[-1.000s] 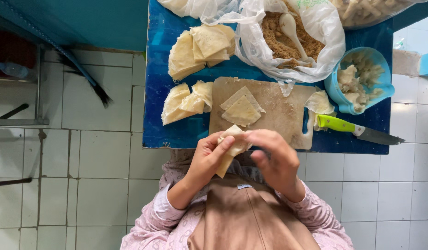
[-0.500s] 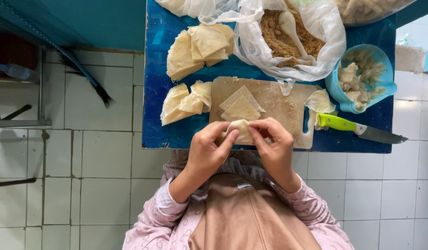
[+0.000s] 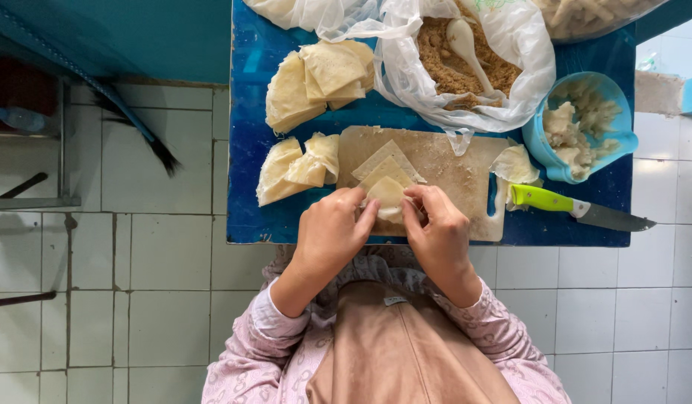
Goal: The person folds square dough wrappers into triangular pastries on a cutting board. They spoon a brown sugar filling from a plastic bag onto a wrapper, fold the dough over the filling by hand, and set the folded pastry aside with the finished pieces.
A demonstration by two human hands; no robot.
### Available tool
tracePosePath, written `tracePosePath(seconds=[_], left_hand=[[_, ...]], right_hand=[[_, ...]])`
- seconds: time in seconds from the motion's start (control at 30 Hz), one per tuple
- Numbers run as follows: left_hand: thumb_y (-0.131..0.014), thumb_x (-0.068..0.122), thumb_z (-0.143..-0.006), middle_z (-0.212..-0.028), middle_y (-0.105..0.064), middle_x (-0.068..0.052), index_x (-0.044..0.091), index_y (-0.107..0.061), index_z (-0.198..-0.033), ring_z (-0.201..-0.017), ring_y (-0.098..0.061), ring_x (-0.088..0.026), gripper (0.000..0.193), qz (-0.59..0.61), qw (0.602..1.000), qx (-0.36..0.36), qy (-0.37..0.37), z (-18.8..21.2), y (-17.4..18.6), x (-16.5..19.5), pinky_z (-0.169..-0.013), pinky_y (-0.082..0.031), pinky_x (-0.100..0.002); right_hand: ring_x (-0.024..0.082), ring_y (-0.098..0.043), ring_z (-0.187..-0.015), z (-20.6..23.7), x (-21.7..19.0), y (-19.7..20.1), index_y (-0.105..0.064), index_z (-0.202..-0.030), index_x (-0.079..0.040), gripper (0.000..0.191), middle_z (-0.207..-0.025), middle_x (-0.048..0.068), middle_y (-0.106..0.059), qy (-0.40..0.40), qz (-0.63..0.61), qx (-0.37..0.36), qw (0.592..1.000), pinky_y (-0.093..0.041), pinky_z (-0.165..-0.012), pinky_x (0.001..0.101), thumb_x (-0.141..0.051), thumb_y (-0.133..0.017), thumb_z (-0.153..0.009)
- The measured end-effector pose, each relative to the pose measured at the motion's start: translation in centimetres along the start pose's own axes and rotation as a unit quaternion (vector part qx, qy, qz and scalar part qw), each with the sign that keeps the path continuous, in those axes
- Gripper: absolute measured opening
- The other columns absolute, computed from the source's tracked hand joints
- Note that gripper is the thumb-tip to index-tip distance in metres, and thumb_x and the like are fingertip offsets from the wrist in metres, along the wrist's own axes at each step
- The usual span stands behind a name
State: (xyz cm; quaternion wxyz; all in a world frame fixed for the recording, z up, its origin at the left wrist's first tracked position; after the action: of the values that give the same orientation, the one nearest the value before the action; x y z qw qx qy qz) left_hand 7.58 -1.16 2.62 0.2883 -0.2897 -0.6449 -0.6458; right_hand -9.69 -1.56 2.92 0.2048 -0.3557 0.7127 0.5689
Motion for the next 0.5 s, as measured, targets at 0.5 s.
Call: tracePosePath(seconds=[0.5], left_hand=[[-0.066, 0.036, -0.094, -0.073, -0.070, -0.015, 0.007, -0.069, -0.071, -0.066, -0.069, -0.037, 0.037, -0.059, 0.998, -0.013, 0.006, 0.1, -0.4, -0.5, -0.055, -0.054, -0.047]], right_hand=[[0.025, -0.067, -0.068, -0.3, -0.3, 0.1, -0.067, -0.099, -0.004, 0.010, -0.088, 0.010, -0.066, 0.038, 0.025, -0.025, 0.999, -0.052, -0.062, 0.0338, -0.002, -0.073, -0.091]])
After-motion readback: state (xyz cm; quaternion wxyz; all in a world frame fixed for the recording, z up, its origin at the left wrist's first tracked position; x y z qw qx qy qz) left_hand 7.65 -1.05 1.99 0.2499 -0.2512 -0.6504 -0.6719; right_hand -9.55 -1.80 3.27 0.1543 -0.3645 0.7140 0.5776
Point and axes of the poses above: each hand's wrist, its own z-axis away from the middle knuckle, its own y-axis out of the back of the hand, x = y × z, the point moved 1 cm from there along -z, towards the middle knuckle
